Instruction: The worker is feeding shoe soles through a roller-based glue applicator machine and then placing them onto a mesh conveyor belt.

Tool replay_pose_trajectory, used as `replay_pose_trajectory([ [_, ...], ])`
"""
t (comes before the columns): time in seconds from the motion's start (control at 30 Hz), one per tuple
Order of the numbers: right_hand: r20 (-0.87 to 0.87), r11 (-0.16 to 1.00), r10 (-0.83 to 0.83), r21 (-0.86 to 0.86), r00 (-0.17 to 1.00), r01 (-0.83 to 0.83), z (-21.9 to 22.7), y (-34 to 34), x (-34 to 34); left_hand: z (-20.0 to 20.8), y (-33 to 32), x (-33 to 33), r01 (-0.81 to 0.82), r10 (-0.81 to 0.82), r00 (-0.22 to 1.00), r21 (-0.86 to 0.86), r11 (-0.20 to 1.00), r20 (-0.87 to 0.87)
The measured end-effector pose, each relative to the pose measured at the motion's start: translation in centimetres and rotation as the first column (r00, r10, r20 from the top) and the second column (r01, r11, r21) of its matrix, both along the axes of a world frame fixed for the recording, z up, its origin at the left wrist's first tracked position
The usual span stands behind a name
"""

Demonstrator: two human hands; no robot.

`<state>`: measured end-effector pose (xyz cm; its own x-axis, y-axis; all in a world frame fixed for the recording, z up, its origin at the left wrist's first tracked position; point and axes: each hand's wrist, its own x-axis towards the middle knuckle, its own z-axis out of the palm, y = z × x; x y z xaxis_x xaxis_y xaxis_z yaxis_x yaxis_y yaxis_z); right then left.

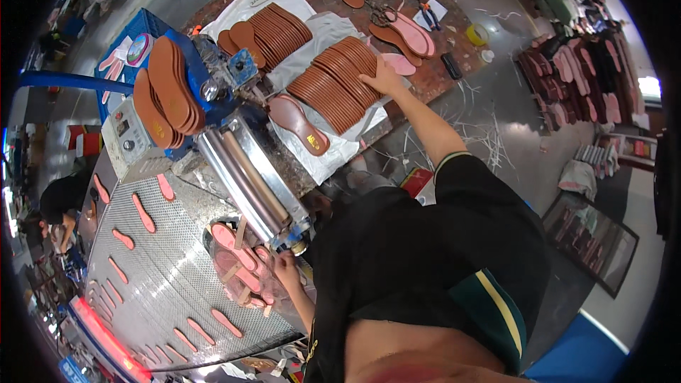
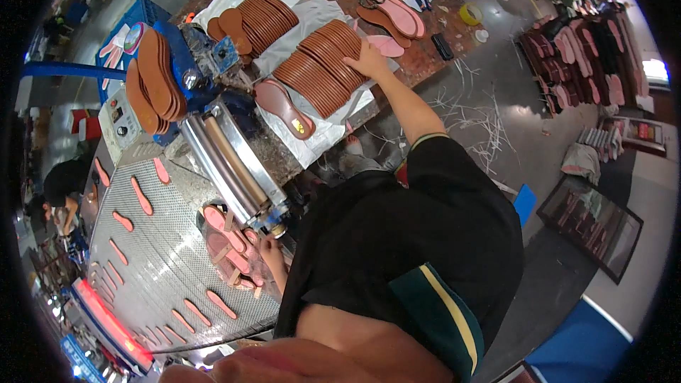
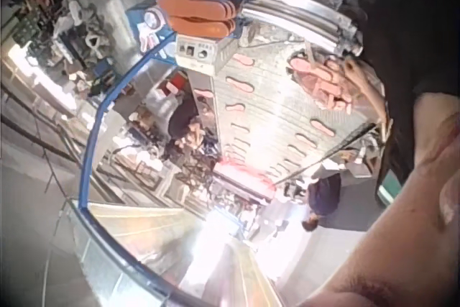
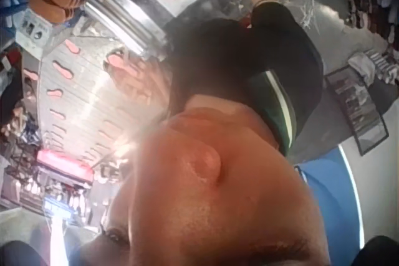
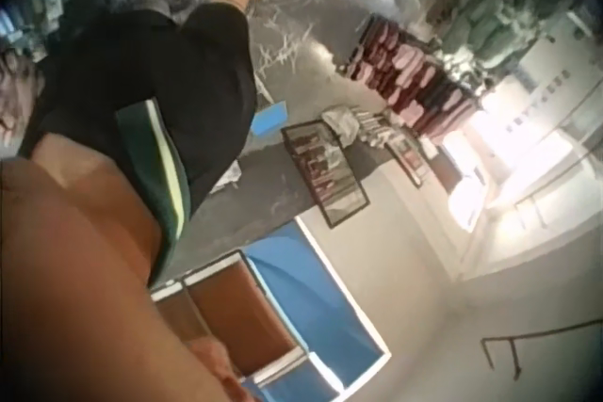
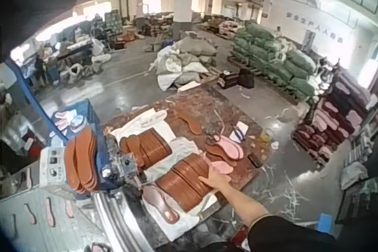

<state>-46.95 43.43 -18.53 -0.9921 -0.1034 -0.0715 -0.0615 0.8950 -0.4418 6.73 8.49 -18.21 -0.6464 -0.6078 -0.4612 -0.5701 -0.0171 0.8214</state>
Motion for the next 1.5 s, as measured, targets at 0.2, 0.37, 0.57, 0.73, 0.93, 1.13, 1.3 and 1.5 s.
replay_pose_trajectory([
  [0.2, 0.065, 0.999, 0.031, -0.014, 0.997, -0.03, 1.6, 0.7, -0.4, 5.5, 10.1, -2.4, -0.069, 0.045, 0.995, 0.285, 0.956, 0.088],
  [0.37, -0.022, 0.996, -0.068, -0.051, 0.997, 0.067, -0.2, 1.7, -1.1, 7.5, 13.4, -6.6, 0.132, -0.147, 0.985, 0.15, 0.98, 0.09],
  [0.57, -0.086, 0.993, -0.117, -0.01, 0.989, 0.116, 0.3, 0.7, -1.7, 13.7, 16.4, -13.7, 0.255, -0.265, 0.961, 0.115, 0.96, 0.08],
  [0.73, 0.049, 0.989, -0.093, -0.11, 0.994, 0.098, 2.5, 2.7, -3.5, 17.5, 17.3, -20.0, 0.44, -0.451, 0.889, -0.122, 0.89, -0.082],
  [0.93, 0.449, -0.067, 0.645, -0.773, 0.618, 0.631, 9.5, 5.0, 3.7, 24.8, 16.3, -27.0, 0.279, -0.475, 0.774, -0.447, 0.85, -0.418],
  [1.13, 0.131, -0.043, 0.927, -0.893, 0.351, 0.448, 14.6, 1.5, 12.2, 28.8, 15.1, -33.4, 0.203, -0.626, 0.536, -0.633, 0.747, -0.567],
  [1.3, 0.221, 0.133, 0.934, -0.944, 0.281, 0.301, 14.8, 0.6, 15.3, 28.1, 14.9, -31.7, 0.372, -0.655, 0.574, -0.556, 0.743, -0.492],
  [1.5, 0.276, 0.213, 0.947, -0.922, 0.164, 0.323, 13.6, 0.2, 17.5, 27.1, 14.9, -30.0, 0.407, -0.609, 0.719, -0.508, 0.759, -0.335],
])
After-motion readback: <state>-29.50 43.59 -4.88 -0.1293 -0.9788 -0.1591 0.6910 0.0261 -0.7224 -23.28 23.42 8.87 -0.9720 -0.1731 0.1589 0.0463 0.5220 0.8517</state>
